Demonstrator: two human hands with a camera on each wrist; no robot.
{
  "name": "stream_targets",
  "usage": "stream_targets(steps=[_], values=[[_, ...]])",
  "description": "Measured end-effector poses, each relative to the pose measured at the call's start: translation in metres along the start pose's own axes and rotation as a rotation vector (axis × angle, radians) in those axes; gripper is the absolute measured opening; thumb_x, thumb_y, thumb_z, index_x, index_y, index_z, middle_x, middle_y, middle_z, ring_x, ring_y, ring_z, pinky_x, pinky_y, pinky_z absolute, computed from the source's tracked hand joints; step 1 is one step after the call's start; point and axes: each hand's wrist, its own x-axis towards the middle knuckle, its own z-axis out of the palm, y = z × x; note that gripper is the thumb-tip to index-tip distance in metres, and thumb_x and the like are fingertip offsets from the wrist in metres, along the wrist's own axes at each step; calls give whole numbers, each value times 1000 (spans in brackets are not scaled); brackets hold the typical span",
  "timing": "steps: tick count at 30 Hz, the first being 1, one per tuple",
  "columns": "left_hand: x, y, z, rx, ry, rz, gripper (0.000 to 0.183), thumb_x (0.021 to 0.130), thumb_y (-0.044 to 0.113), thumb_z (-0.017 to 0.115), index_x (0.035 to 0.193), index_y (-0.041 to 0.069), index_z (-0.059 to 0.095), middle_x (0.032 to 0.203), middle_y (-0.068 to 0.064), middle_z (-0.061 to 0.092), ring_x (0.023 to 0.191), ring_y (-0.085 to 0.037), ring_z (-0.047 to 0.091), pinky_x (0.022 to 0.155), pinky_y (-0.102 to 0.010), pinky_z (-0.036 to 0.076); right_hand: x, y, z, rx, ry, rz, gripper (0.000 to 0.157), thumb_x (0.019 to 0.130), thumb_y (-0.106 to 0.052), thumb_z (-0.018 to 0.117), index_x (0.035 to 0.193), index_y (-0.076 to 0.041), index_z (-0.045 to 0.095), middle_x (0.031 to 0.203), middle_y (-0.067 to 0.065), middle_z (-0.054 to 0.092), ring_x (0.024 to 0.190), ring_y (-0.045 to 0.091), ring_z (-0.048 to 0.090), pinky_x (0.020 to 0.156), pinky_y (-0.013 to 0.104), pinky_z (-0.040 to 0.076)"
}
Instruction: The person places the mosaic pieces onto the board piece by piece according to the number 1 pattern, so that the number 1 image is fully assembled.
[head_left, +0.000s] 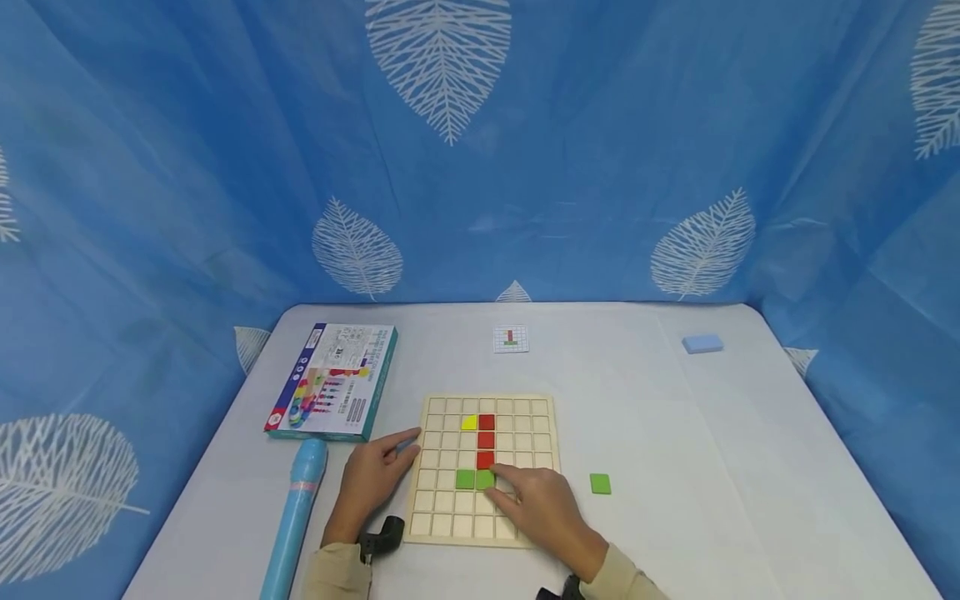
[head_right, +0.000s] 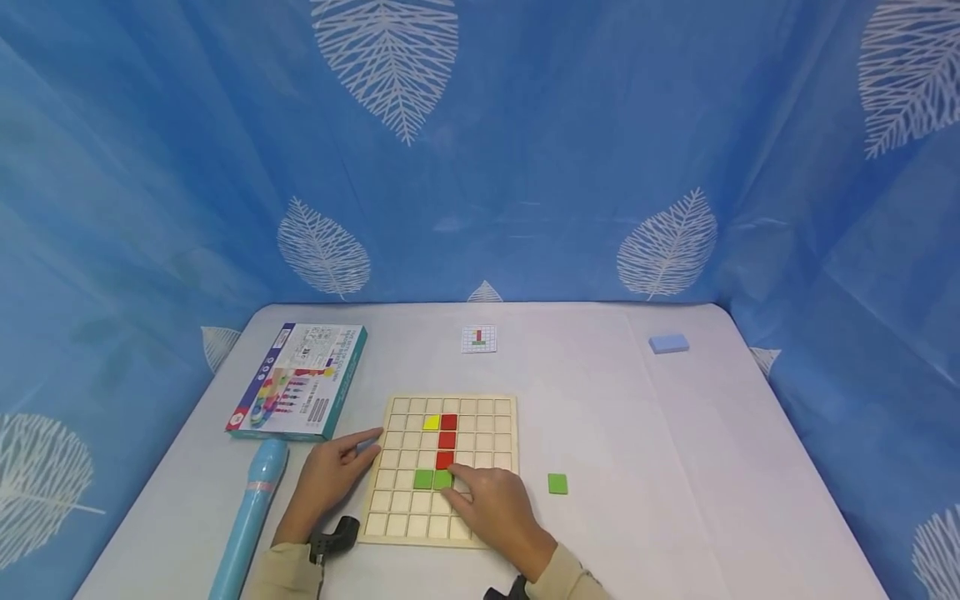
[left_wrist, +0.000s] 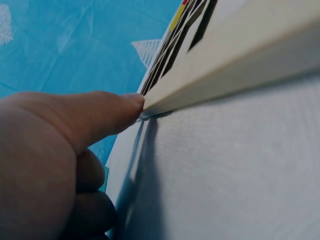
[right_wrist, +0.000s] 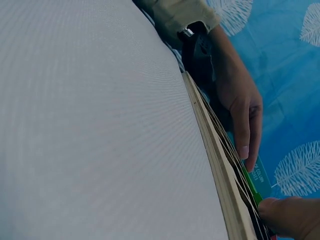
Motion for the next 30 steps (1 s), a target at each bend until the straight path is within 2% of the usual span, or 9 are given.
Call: stream_targets(steps=[5, 10, 15, 18, 22, 26, 30], values=[[-1, -4, 0, 8, -15, -42, 35, 95, 30, 75, 128, 22, 74, 53, 5, 38, 49, -10, 32, 50, -26, 27, -4, -1, 4, 4, 3, 4, 28, 83, -30, 85, 104, -12, 81, 58, -11, 62, 51, -8, 32, 57, 23, 47], [-1, -5, 1, 5, -16, -35, 34, 95, 31, 75, 128, 22, 74, 52, 5, 38, 49, -9, 31, 50, -25, 27, -5, 0, 5, -12, 38, -27, 24, 81, -28, 87, 100, -14, 81, 68, -10, 70, 53, -10, 32, 58, 23, 49], [2, -4, 0, 0, -7, -12, 34, 95, 31, 75, 128, 22, 74, 53, 6, 38, 49, -9, 30, 50, -25, 27, 0, 0, 4, -4, 61, -19, 22, 80, -26, 88, 97, -15, 81, 57, -15, 58, 51, -10, 28, 52, 18, 40], [2, -5, -1, 9, -6, -15, 34, 95, 30, 75, 128, 22, 74, 52, 6, 38, 49, -9, 30, 50, -26, 27, 0, -3, 4, 18, 44, -6, 21, 81, -27, 87, 97, -15, 81, 52, -19, 48, 50, -10, 25, 49, 16, 33], [1, -7, -2, 13, -12, -21, 34, 95, 30, 75, 128, 23, 74, 52, 5, 38, 48, -9, 30, 50, -26, 27, -1, -5, 6, 19, 26, 12, 21, 82, -29, 87, 97, -16, 80, 50, -22, 41, 50, -11, 22, 48, 14, 29], [2, -6, -1, -1, -14, -12, 34, 95, 30, 75, 128, 23, 74, 52, 6, 38, 49, -8, 29, 50, -25, 27, 0, -4, 6, 4, 37, 23, 21, 81, -29, 87, 97, -17, 80, 51, -21, 45, 50, -10, 23, 49, 16, 32], [3, -5, -1, -9, -7, -6, 34, 95, 30, 75, 129, 22, 74, 52, 6, 37, 48, -9, 29, 50, -25, 26, 0, -2, 4, 12, 54, 9, 18, 80, -27, 88, 95, -18, 80, 57, -18, 57, 51, -10, 28, 51, 16, 36]])
